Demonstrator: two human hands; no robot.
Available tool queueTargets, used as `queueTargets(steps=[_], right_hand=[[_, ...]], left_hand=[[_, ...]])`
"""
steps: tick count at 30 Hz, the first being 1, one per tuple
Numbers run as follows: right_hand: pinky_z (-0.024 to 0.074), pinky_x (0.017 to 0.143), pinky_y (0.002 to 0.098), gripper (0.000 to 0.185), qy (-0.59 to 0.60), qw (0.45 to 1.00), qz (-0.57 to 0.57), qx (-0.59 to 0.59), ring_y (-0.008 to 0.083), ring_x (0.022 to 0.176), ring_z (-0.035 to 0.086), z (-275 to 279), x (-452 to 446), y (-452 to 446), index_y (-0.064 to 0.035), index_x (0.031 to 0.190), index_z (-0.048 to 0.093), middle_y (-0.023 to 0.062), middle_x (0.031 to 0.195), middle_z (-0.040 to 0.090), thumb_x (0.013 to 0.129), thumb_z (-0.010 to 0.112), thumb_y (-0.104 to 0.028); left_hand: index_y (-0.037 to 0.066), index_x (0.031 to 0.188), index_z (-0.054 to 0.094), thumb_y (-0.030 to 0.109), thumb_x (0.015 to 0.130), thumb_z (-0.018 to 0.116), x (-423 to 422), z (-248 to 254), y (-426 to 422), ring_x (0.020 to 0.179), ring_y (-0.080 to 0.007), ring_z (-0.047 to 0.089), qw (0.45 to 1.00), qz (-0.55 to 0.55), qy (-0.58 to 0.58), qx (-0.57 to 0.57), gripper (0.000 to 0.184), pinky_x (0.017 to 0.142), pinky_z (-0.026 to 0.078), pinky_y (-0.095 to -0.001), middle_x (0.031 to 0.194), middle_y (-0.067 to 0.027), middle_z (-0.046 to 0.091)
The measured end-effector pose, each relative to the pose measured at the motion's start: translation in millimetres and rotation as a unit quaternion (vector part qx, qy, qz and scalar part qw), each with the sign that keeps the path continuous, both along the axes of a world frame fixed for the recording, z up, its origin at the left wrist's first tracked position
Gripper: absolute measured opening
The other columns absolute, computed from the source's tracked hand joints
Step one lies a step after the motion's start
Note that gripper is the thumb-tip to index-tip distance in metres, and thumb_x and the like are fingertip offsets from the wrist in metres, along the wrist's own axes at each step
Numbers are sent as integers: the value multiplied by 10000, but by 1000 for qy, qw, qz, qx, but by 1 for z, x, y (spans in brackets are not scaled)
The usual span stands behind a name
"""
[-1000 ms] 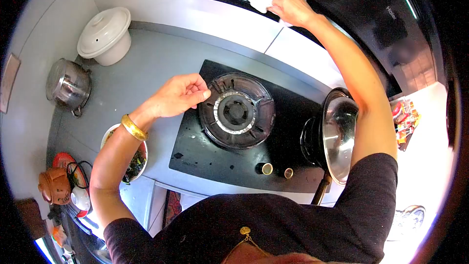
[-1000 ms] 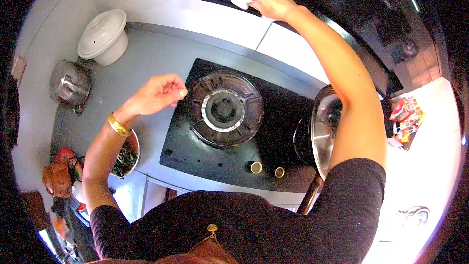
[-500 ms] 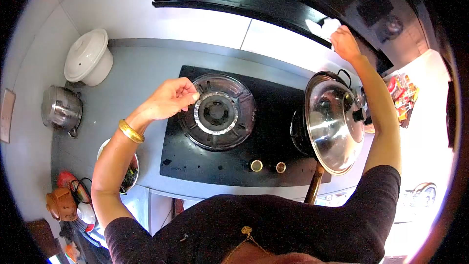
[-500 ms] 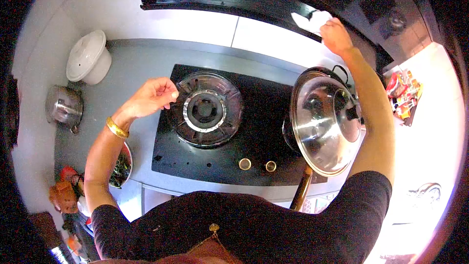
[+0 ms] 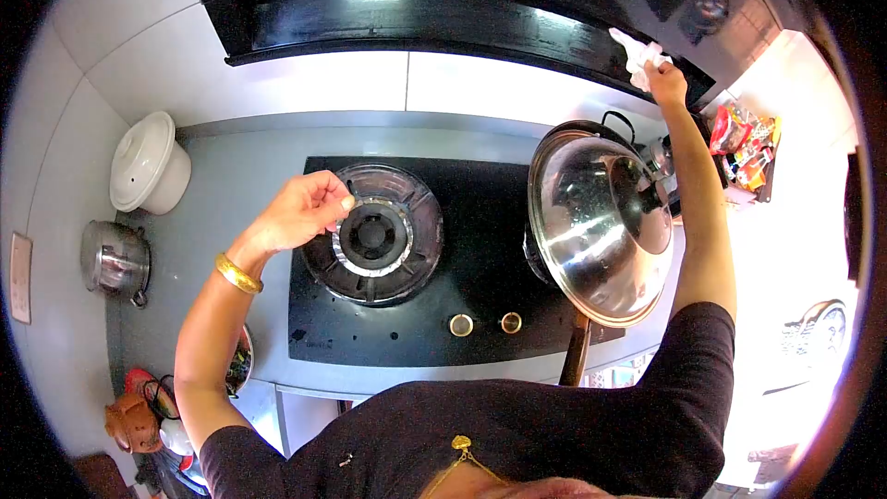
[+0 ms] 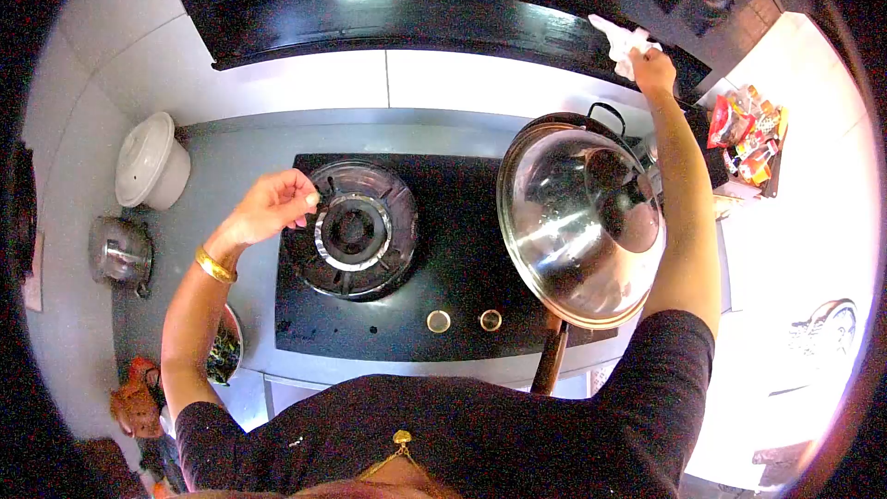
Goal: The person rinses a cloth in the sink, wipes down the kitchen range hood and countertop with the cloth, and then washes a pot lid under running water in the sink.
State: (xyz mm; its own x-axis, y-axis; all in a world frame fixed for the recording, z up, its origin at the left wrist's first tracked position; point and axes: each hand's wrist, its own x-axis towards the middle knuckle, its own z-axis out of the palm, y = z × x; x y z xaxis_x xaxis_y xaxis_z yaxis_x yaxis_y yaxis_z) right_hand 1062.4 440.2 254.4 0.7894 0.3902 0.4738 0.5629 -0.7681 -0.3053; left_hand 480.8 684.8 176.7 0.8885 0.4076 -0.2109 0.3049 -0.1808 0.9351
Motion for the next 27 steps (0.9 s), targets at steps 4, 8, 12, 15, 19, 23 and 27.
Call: queueTargets(steps=[4, 8, 12, 15, 19, 23, 27], right_hand=[[470, 799, 395, 364, -53, 998, -26, -16, 319, 901, 615, -8, 13, 6, -115, 955, 647, 146, 932, 648, 729, 586, -395], [465, 815, 390, 312, -66, 997, -18, -43, 320, 933, 598, -16, -27, 42, -160, 977, 653, 141, 975, 635, 758, 549, -357], [473, 792, 404, 189, -288, 935, 189, -85, 313, 884, 588, -14, -106, 104, -127, 889, 655, 127, 923, 605, 736, 547, -155], [465, 781, 403, 219, -309, 888, 325, -102, 315, 885, 570, 6, -178, 162, -74, 887, 656, 131, 896, 599, 703, 543, -38], [461, 746, 382, 194, -382, 811, 437, -73, 288, 855, 563, -2, -232, 242, -102, 834, 650, 86, 888, 580, 689, 553, -19], [461, 755, 366, 172, -379, 785, 480, -100, 261, 851, 559, 2, -305, 298, -115, 829, 638, 63, 897, 571, 689, 571, -41], [462, 822, 355, 224, -378, 781, 492, -75, 263, 938, 550, 4, -364, 356, -120, 900, 618, 64, 973, 574, 704, 548, -37]], left_hand=[[46, 871, 540, 221, 868, 595, -1, -8, 3, 621, -57, 517, 1000, 5, -15, -18, 184, 520, 435, -197, 736, 11, 552], [39, 874, 536, 210, 870, 591, -10, -14, 7, 639, -55, 509, 999, 6, -21, -34, 179, 535, 438, -203, 736, 9, 547], [82, 923, 526, 278, 876, 580, -19, -19, 15, 685, -57, 509, 998, -19, -46, -43, 209, 592, 439, -204, 806, 25, 552], [79, 920, 524, 272, 880, 576, -29, -16, 18, 682, -61, 506, 998, -11, -47, -36, 204, 594, 441, -208, 806, 27, 550], [73, 919, 523, 257, 879, 579, -48, -26, 30, 689, -59, 504, 997, -10, -66, -43, 197, 606, 446, -210, 802, 27, 545], [61, 910, 525, 232, 873, 590, -69, -35, 40, 698, -55, 506, 996, 10, -71, -55, 187, 615, 459, -217, 796, 27, 542], [47, 898, 526, 212, 871, 593, -89, -34, 40, 693, -56, 508, 996, 29, -65, -56, 180, 617, 470, -223, 784, 22, 539]])
